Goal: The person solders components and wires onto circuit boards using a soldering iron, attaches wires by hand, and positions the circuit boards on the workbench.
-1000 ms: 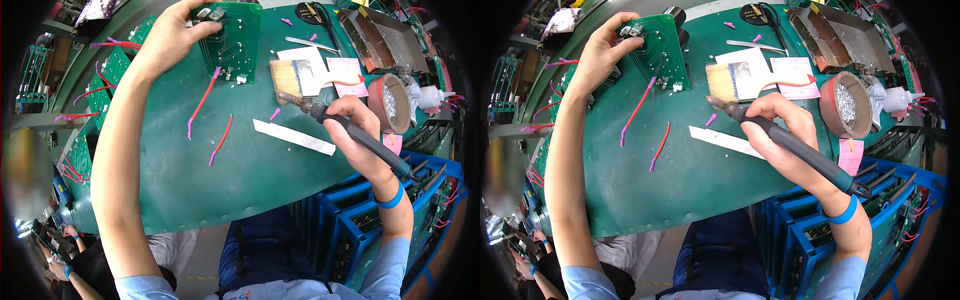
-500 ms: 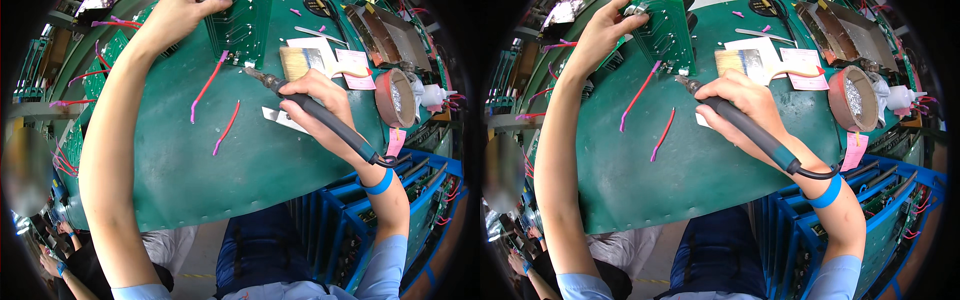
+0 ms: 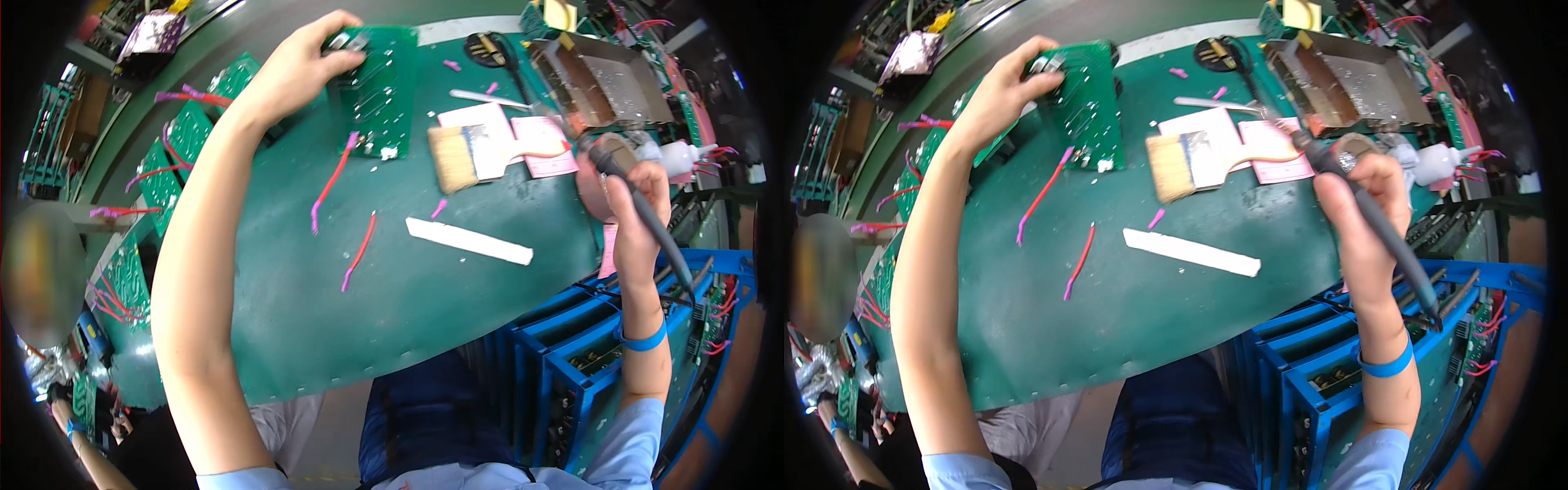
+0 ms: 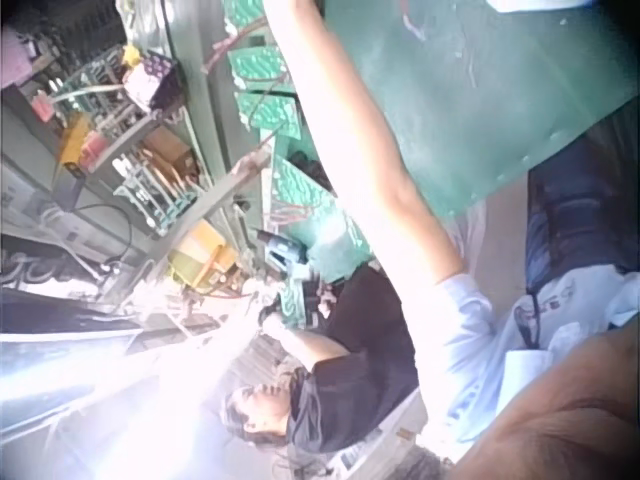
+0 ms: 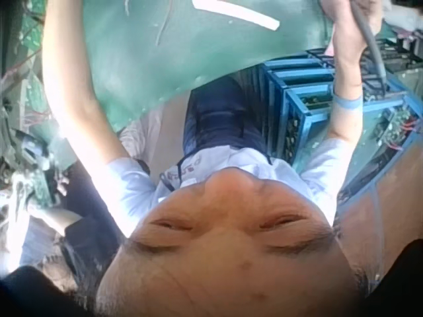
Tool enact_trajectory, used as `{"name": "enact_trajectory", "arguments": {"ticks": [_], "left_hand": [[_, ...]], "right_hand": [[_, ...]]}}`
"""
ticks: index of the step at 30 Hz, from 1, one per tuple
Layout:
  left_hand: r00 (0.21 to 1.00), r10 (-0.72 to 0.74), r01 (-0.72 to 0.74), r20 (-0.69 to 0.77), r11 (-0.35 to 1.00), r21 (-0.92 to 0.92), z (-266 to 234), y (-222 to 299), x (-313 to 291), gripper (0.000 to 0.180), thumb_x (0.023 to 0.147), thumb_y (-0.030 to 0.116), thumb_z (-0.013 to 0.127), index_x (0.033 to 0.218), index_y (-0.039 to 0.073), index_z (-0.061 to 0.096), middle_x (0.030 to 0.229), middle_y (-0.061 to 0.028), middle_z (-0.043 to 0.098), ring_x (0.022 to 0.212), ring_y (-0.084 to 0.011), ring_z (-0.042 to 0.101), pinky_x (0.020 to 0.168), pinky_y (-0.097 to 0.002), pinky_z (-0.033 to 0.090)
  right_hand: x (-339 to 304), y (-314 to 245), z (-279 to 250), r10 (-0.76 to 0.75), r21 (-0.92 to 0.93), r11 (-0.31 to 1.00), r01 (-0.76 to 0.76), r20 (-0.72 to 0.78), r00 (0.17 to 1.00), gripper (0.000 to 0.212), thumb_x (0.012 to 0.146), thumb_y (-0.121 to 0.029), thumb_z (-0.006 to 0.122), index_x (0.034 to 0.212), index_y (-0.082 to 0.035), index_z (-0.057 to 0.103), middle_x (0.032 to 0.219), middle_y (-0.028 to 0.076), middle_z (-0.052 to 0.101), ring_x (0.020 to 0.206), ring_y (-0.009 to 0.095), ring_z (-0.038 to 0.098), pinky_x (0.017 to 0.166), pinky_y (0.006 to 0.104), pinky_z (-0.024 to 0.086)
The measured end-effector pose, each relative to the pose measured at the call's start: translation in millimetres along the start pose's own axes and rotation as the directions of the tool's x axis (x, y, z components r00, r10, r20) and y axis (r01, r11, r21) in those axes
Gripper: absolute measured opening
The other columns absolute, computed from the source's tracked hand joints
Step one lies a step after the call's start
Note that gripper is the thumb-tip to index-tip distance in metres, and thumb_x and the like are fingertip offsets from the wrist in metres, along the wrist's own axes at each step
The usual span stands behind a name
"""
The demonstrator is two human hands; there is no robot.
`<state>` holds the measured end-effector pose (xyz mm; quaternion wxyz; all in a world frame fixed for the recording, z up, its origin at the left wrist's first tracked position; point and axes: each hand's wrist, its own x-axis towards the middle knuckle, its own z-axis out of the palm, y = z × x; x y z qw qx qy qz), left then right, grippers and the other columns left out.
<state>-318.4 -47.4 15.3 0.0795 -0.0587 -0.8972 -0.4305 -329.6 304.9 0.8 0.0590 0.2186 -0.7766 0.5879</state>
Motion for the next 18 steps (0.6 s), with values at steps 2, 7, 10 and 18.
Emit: {"name": "enact_trajectory", "arguments": {"ticks": [2,7,10,18], "left_hand": [[0.999,-0.033,0.033,-0.015,0.999,0.001,0.4,3.9,-2.7,0.017,0.079,0.009,0.054,0.095,0.003,0.049,0.078,-0.0025,0.054,0.075,-0.0085,0.049,0.071,-0.0237,0.041],[0.992,-0.124,0.125,0.012,0.984,-0.129,1.3,10.1,-2.9,0.014,0.080,0.007,0.052,0.093,0.003,0.049,0.077,-0.0015,0.053,0.075,-0.0075,0.048,0.071,-0.0232,0.040],[0.992,-0.128,0.129,0.008,0.986,-0.103,2.0,7.8,2.0,0.015,0.080,0.007,0.052,0.094,0.004,0.049,0.078,-0.0017,0.053,0.074,-0.0080,0.048,0.070,-0.0232,0.039],[0.991,-0.115,0.120,0.064,0.990,-0.079,-0.6,7.3,0.0,0.015,0.080,0.008,0.053,0.095,0.006,0.049,0.080,0.0016,0.051,0.077,-0.0058,0.045,0.071,-0.0214,0.038]], "right_hand": [[21.3,14.4,-25.4,0.064,0.130,0.991,-0.041,-0.173,0.983,0.014,0.082,-0.004,0.054,0.092,-0.006,0.046,0.075,0.000,0.048,0.065,0.005,0.045,0.058,0.0165,0.035],[32.6,27.6,-44.7,0.154,0.351,0.935,-0.046,-0.286,0.946,0.011,0.083,-0.010,0.055,0.091,-0.004,0.049,0.073,0.001,0.051,0.062,0.005,0.047,0.057,0.0175,0.037],[12.0,12.5,-24.2,0.093,0.168,0.983,-0.070,-0.131,0.987,0.009,0.082,-0.010,0.052,0.088,-0.004,0.050,0.069,0.001,0.051,0.062,0.006,0.047,0.057,0.0173,0.036],[2.7,-24.3,73.2,-0.282,0.004,0.945,0.327,0.519,0.807,0.021,0.067,-0.004,0.063,0.088,-0.003,0.061,0.069,0.009,0.053,0.061,0.018,0.053,0.055,0.0271,0.043]]}}
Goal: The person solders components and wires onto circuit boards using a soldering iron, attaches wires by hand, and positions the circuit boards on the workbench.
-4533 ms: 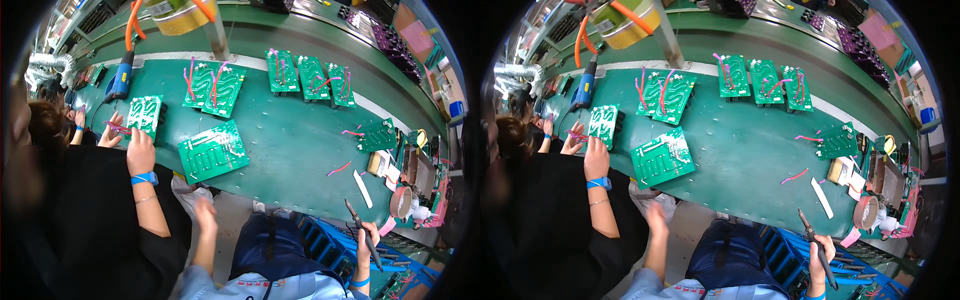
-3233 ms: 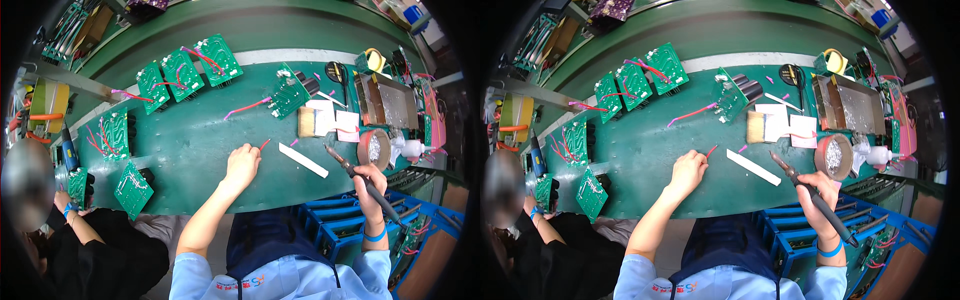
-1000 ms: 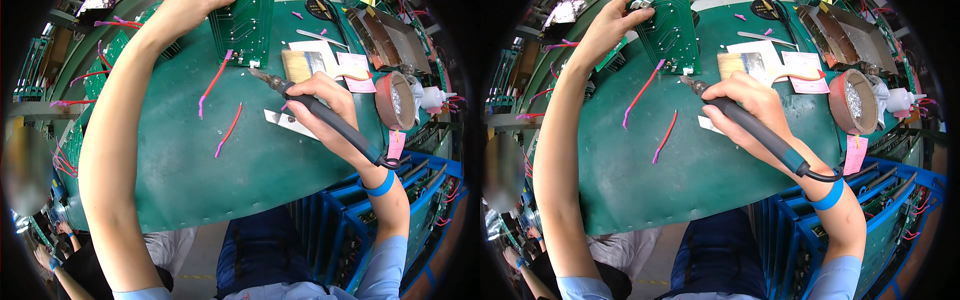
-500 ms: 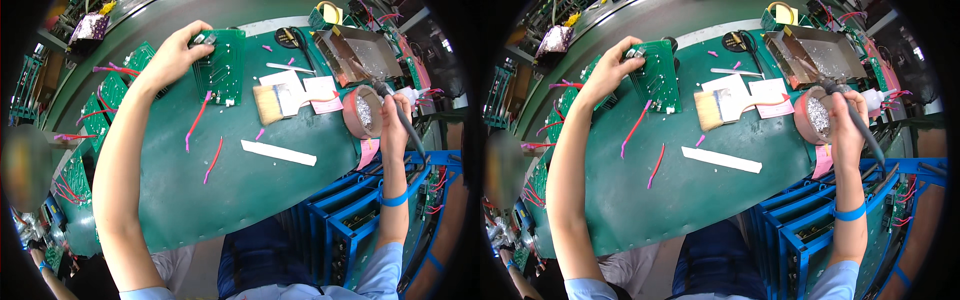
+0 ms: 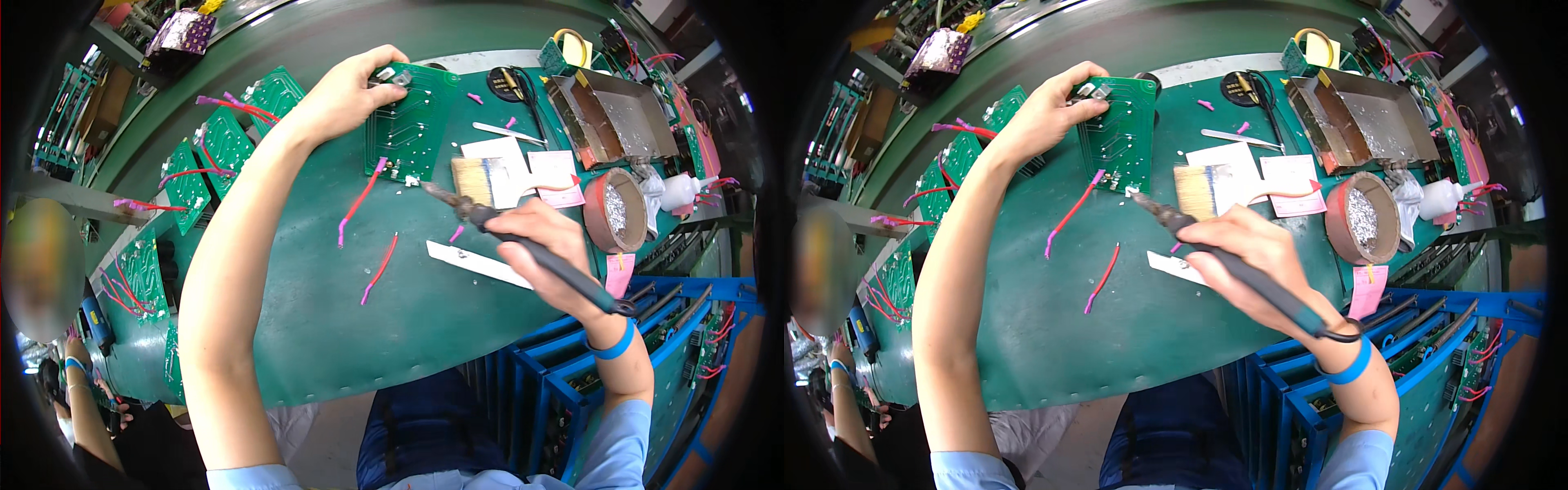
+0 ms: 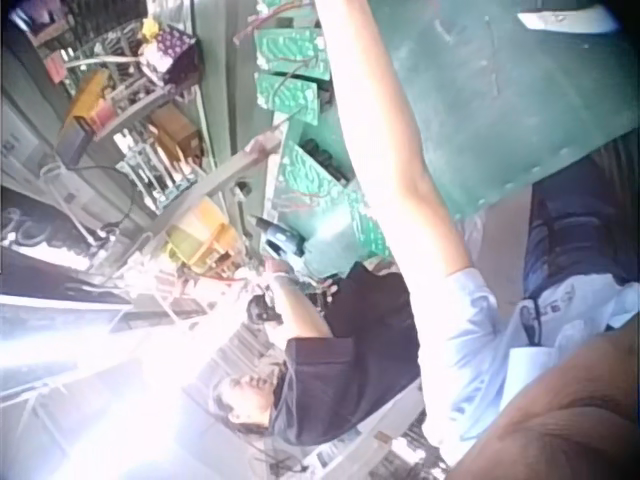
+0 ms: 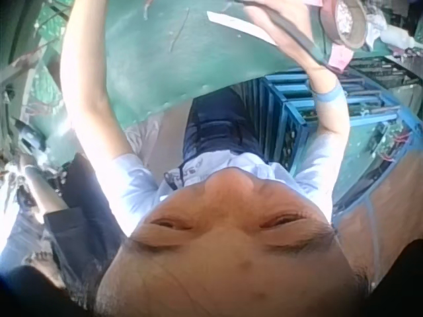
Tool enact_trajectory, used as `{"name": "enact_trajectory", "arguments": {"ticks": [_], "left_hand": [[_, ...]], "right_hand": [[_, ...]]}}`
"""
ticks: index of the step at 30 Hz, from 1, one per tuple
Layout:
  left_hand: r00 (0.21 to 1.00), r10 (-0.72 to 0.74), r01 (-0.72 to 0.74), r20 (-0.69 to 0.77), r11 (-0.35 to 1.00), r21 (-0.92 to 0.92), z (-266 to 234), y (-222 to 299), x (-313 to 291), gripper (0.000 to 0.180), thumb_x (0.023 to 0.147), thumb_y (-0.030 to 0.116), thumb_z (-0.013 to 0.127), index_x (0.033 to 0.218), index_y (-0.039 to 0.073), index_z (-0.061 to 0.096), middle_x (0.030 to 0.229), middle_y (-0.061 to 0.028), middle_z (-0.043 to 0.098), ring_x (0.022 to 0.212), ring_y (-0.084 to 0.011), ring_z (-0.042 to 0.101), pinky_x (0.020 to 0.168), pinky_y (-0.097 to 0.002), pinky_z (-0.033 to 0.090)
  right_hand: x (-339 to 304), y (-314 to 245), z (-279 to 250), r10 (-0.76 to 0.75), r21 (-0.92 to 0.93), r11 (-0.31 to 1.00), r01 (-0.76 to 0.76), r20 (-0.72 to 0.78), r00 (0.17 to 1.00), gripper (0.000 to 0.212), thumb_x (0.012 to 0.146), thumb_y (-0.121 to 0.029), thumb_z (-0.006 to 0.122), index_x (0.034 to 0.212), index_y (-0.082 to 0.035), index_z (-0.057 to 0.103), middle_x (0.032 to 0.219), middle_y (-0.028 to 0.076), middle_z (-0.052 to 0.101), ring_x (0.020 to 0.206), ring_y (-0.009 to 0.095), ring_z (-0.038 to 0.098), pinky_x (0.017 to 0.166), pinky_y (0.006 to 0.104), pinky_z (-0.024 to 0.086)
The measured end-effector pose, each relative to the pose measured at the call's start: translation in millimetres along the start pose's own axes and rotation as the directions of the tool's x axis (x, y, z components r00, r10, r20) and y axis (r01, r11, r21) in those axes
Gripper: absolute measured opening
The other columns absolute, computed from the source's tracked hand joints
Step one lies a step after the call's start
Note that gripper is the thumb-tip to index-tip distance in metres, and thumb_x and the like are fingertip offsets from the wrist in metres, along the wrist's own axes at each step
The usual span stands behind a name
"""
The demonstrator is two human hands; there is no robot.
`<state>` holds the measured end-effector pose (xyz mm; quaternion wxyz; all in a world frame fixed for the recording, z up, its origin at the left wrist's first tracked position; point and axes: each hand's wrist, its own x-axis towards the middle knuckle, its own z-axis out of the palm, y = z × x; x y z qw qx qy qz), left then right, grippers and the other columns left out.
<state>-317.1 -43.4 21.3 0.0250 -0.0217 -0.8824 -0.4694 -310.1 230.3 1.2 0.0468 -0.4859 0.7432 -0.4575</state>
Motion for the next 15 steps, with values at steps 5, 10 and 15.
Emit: {"name": "enact_trajectory", "arguments": {"ticks": [5,10,15], "left_hand": [[0.999,0.014,-0.014,-0.033,1.000,-0.003,0.9,-0.8,-5.7,0.017,0.080,0.008,0.054,0.096,0.004,0.048,0.079,0.0006,0.051,0.075,-0.0063,0.045,0.070,-0.0216,0.038],[0.998,0.047,-0.046,-0.053,0.999,0.006,3.7,-1.8,-12.5,0.017,0.080,0.007,0.054,0.096,0.005,0.049,0.079,0.0003,0.052,0.074,-0.0063,0.046,0.068,-0.0219,0.040],[0.996,0.074,-0.074,-0.059,0.997,0.004,4.0,-5.7,-14.9,0.017,0.080,0.006,0.054,0.096,0.004,0.048,0.079,0.0007,0.053,0.073,-0.0058,0.047,0.067,-0.0217,0.041]], "right_hand": [[14.7,7.2,34.2,-0.094,-0.056,0.994,0.095,0.005,0.996,0.022,0.065,-0.004,0.067,0.087,-0.005,0.061,0.073,0.007,0.051,0.062,0.020,0.054,0.056,0.0288,0.045],[18.3,16.5,43.5,-0.140,-0.087,0.986,0.143,0.040,0.989,0.025,0.064,-0.003,0.067,0.088,-0.005,0.061,0.073,0.007,0.051,0.064,0.020,0.054,0.055,0.0290,0.045],[21.7,21.0,44.0,-0.200,-0.102,0.973,0.209,0.089,0.976,0.025,0.063,0.000,0.066,0.086,-0.005,0.060,0.073,0.007,0.050,0.065,0.021,0.054,0.057,0.0294,0.045]]}}
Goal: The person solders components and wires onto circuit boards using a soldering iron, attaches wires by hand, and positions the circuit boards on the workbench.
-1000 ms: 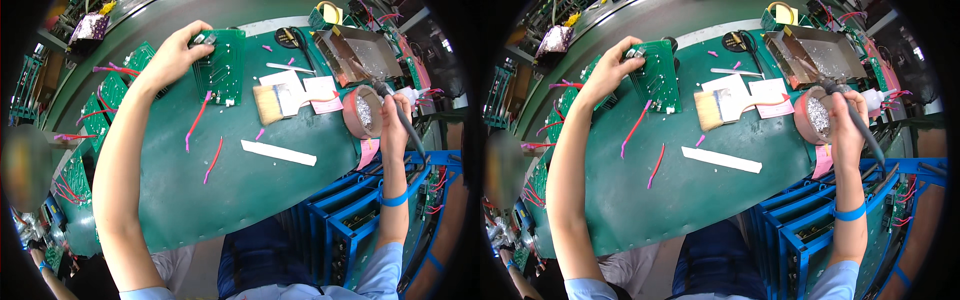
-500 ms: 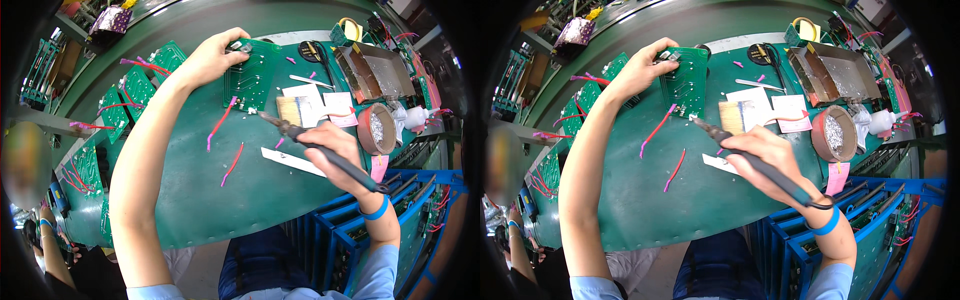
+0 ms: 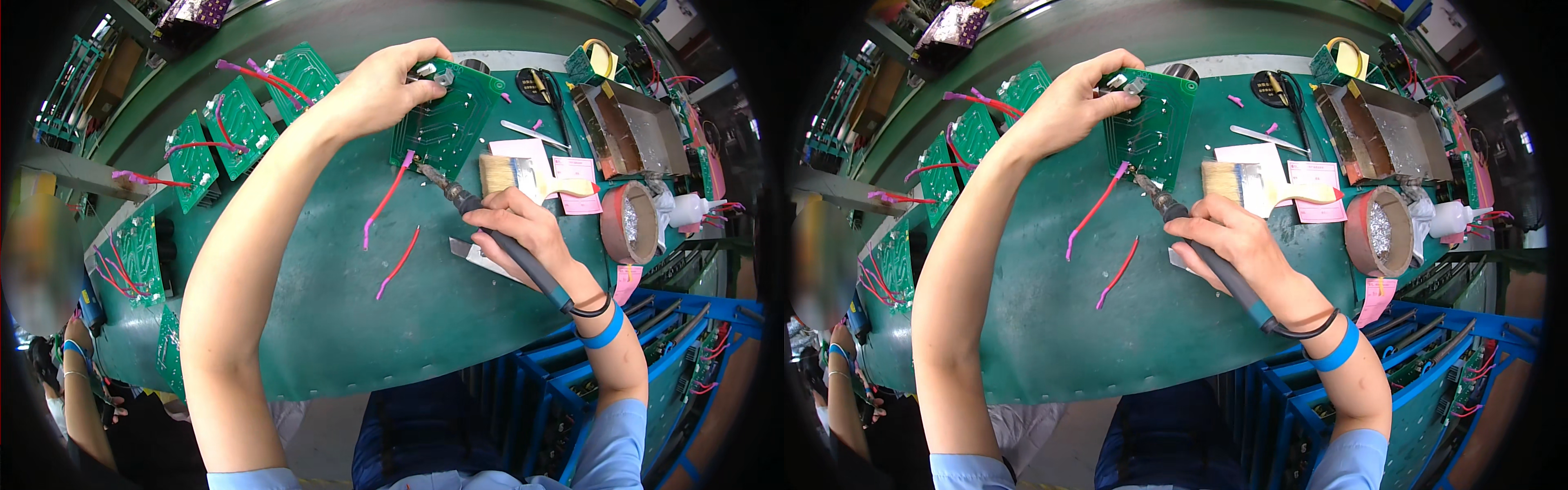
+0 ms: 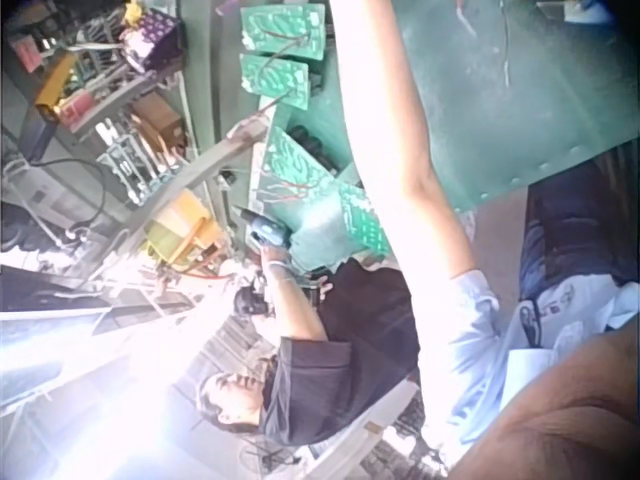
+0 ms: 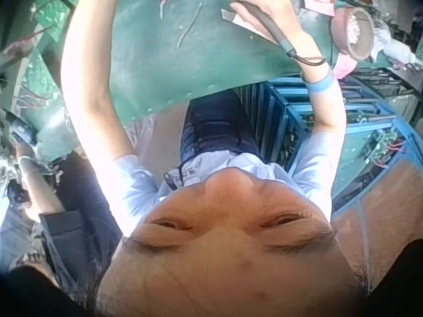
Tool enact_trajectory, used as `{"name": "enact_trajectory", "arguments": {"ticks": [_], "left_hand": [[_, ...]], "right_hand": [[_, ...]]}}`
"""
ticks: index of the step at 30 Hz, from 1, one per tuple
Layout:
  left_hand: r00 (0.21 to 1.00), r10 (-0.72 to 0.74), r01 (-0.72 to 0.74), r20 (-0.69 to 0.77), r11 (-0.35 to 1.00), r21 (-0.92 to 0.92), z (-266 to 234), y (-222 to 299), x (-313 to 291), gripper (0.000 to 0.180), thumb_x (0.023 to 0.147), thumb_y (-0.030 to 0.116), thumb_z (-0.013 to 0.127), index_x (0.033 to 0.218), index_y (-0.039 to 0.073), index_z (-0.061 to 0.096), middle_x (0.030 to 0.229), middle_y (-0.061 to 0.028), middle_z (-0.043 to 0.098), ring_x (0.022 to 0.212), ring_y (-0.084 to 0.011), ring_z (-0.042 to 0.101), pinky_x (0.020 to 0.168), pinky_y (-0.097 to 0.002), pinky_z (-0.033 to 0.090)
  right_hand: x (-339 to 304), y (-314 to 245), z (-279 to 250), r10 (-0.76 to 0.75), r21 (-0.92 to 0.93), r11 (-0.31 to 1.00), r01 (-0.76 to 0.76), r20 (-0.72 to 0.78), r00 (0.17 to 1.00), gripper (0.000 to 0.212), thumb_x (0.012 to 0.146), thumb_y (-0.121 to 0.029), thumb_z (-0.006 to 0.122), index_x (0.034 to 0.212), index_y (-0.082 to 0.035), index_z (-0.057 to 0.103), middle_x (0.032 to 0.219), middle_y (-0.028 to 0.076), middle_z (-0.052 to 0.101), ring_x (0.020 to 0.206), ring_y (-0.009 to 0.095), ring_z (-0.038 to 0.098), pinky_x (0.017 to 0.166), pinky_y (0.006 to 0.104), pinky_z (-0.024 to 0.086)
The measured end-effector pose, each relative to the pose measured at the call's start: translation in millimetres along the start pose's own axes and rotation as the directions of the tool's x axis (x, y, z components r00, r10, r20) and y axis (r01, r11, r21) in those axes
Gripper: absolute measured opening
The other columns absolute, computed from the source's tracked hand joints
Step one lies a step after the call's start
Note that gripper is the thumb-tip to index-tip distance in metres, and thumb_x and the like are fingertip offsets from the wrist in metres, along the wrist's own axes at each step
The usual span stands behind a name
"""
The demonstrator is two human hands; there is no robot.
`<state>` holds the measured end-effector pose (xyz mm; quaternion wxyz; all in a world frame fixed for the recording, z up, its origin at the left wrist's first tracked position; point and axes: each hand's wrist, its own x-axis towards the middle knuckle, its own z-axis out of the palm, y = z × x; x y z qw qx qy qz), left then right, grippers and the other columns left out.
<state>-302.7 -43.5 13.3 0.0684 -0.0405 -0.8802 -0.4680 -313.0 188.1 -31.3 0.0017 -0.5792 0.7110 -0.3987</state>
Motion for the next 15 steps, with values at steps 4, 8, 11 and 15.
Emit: {"name": "enact_trajectory", "arguments": {"ticks": [4,8,11,15], "left_hand": [[0.999,-0.014,0.014,0.041,1.000,-0.014,-1.9,-0.1,-5.1,0.016,0.080,0.005,0.054,0.096,0.005,0.049,0.078,0.0022,0.052,0.073,-0.0044,0.047,0.066,-0.0205,0.040],[0.999,0.009,-0.007,0.033,0.998,-0.062,-0.9,3.5,-10.1,0.015,0.080,0.006,0.054,0.095,0.005,0.049,0.077,0.0030,0.052,0.071,-0.0042,0.045,0.064,-0.0198,0.040],[0.997,0.057,-0.054,-0.050,0.997,0.053,1.9,2.8,-15.2,0.021,0.079,0.008,0.056,0.100,0.007,0.050,0.078,0.0012,0.052,0.071,-0.0051,0.046,0.066,-0.0204,0.040],[0.903,0.228,-0.093,-0.364,0.931,0.352,6.7,18.7,-39.7,0.025,0.077,0.009,0.058,0.101,0.005,0.052,0.082,-0.0033,0.057,0.073,-0.0082,0.051,0.067,-0.0212,0.042]], "right_hand": [[1.1,-1.7,5.4,-0.016,-0.012,1.000,0.016,0.014,1.000,0.024,0.062,0.000,0.066,0.085,-0.005,0.059,0.073,0.008,0.050,0.064,0.022,0.053,0.056,0.0300,0.045],[0.9,-5.6,12.7,-0.033,-0.056,0.998,0.032,-0.012,0.999,0.023,0.062,0.001,0.065,0.083,-0.004,0.058,0.072,0.008,0.049,0.061,0.024,0.052,0.054,0.0312,0.044],[-0.2,-8.9,15.5,-0.020,-0.062,0.998,0.019,-0.010,1.000,0.023,0.062,0.002,0.065,0.083,-0.003,0.058,0.072,0.009,0.049,0.061,0.024,0.052,0.054,0.0317,0.044],[-1.6,-11.9,17.8,0.002,-0.069,0.998,-0.002,-0.001,1.000,0.024,0.063,0.002,0.064,0.085,-0.003,0.058,0.071,0.009,0.048,0.062,0.025,0.052,0.054,0.0320,0.044]]}}
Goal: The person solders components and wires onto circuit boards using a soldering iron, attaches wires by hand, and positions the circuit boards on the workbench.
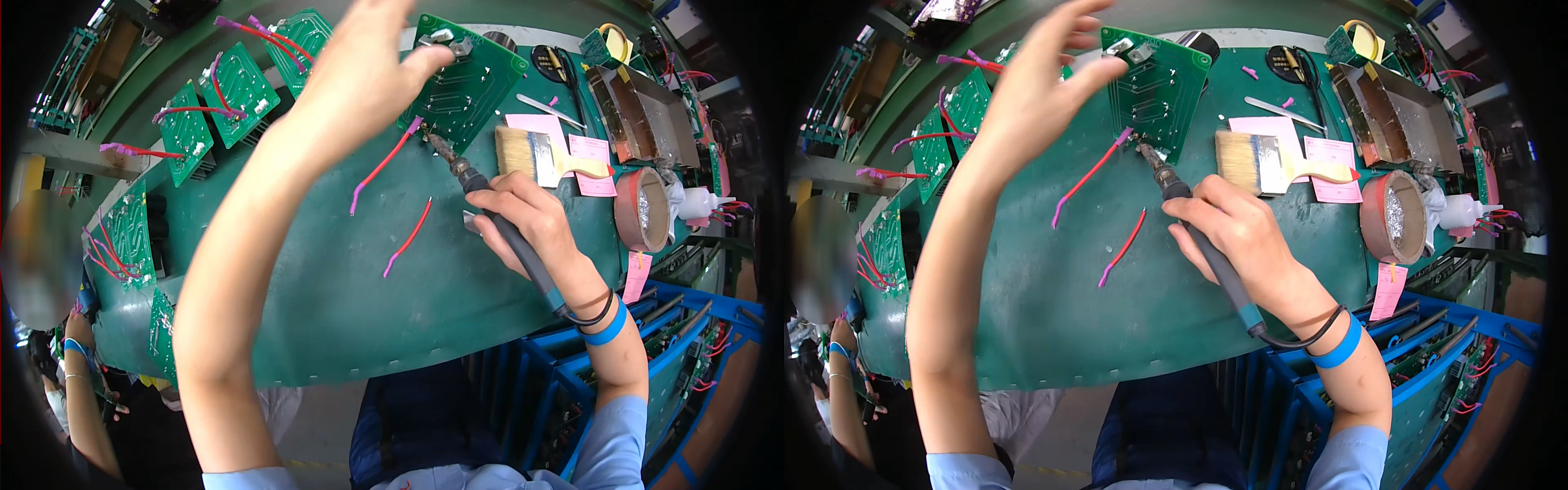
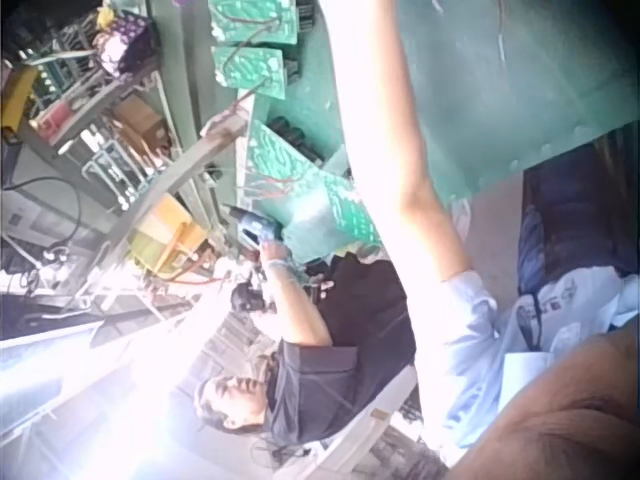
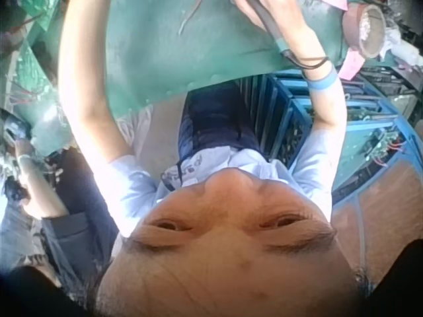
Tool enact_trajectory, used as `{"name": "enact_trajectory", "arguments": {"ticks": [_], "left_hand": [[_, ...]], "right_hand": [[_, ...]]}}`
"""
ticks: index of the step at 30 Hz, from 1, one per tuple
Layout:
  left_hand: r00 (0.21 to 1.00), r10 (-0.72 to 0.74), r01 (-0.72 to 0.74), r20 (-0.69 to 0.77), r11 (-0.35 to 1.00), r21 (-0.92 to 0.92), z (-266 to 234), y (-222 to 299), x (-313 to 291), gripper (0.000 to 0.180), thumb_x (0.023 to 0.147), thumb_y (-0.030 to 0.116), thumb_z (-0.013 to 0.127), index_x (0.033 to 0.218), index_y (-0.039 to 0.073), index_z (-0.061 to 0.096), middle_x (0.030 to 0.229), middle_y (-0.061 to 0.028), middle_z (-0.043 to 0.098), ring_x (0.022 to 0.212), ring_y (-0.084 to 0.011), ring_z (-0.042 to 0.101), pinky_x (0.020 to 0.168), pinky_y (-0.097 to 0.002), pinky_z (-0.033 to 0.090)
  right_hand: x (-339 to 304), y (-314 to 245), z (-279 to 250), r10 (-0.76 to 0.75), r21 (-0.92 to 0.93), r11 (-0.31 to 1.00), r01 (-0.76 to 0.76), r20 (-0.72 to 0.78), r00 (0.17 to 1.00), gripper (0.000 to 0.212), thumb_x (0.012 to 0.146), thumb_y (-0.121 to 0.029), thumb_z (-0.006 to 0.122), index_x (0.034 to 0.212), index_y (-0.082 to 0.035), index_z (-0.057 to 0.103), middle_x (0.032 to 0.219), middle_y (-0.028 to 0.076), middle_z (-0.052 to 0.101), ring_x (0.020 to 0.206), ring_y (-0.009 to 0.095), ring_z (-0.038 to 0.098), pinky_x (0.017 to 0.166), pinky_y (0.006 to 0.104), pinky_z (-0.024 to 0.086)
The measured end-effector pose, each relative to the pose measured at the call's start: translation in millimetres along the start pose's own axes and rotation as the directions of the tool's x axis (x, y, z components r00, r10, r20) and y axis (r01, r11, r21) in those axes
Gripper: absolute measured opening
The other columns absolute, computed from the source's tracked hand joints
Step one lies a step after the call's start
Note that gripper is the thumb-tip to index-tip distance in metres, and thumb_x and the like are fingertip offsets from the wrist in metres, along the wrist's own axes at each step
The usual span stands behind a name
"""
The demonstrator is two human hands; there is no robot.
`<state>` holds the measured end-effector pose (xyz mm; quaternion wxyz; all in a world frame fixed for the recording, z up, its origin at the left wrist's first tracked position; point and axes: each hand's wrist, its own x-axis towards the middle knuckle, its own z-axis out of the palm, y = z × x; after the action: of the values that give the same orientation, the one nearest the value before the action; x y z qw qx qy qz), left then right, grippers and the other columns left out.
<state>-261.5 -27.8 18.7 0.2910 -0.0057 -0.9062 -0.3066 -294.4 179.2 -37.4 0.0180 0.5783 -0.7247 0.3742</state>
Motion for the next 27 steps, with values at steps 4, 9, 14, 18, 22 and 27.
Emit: {"name": "enact_trajectory", "arguments": {"ticks": [4,9,14,18,22,27], "left_hand": [[0.989,-0.144,0.145,0.024,0.989,-0.028,-24.7,63.3,-77.8,0.011,0.072,0.009,0.063,0.078,0.002,0.058,0.066,-0.0053,0.058,0.058,-0.0143,0.055,0.056,-0.0225,0.044],[0.898,-0.389,0.336,0.206,0.909,0.248,22.1,57.2,-149.2,0.016,0.067,0.011,0.065,0.076,0.004,0.053,0.070,-0.0101,0.051,0.063,-0.0267,0.053,0.055,-0.0357,0.044],[0.927,-0.370,0.337,0.068,0.897,0.285,46.0,22.4,-166.1,0.017,0.069,0.012,0.064,0.078,0.004,0.051,0.074,-0.0113,0.051,0.066,-0.0281,0.054,0.054,-0.0364,0.044],[0.866,-0.499,0.492,0.000,0.853,0.172,46.6,15.2,-151.2,0.015,0.073,0.012,0.061,0.073,0.004,0.048,0.065,-0.0114,0.054,0.059,-0.0297,0.055,0.049,-0.0377,0.042],[0.856,-0.513,0.517,-0.062,0.853,0.077,49.5,7.1,-136.8,0.011,0.075,0.012,0.061,0.073,0.004,0.052,0.060,-0.0079,0.055,0.053,-0.0258,0.056,0.049,-0.0338,0.043],[0.874,-0.470,0.408,0.123,0.848,0.339,37.6,14.8,-151.6,0.014,0.067,0.015,0.065,0.076,0.007,0.057,0.076,-0.0082,0.056,0.072,-0.0267,0.055,0.061,-0.0367,0.046]], "right_hand": [[0.0,-0.3,1.2,0.007,-0.002,1.000,-0.007,-0.017,1.000,0.024,0.063,0.002,0.064,0.086,-0.003,0.058,0.071,0.010,0.049,0.061,0.025,0.052,0.054,0.0317,0.044],[0.7,3.9,-1.2,0.029,0.046,0.999,-0.028,-0.015,0.999,0.023,0.064,0.002,0.063,0.086,-0.003,0.059,0.073,0.010,0.051,0.061,0.025,0.053,0.054,0.0311,0.044],[-1.0,1.0,-1.5,0.060,0.032,0.998,-0.060,0.011,0.998,0.023,0.064,0.001,0.064,0.087,-0.003,0.060,0.074,0.010,0.051,0.062,0.024,0.054,0.055,0.0296,0.044],[2.8,-1.7,-3.1,0.108,0.034,0.994,-0.108,-0.001,0.994,0.023,0.065,0.000,0.065,0.087,-0.003,0.060,0.075,0.010,0.052,0.064,0.023,0.055,0.056,0.0289,0.044],[2.2,-1.3,-5.1,0.134,0.059,0.989,-0.135,0.025,0.991,0.023,0.065,0.000,0.065,0.087,-0.002,0.060,0.076,0.011,0.053,0.065,0.023,0.055,0.057,0.0287,0.045],[2.0,-4.3,-6.1,0.137,0.003,0.991,-0.137,0.050,0.989,0.023,0.065,0.003,0.062,0.088,-0.001,0.059,0.079,0.012,0.055,0.071,0.026,0.056,0.063,0.0309,0.045]]}}
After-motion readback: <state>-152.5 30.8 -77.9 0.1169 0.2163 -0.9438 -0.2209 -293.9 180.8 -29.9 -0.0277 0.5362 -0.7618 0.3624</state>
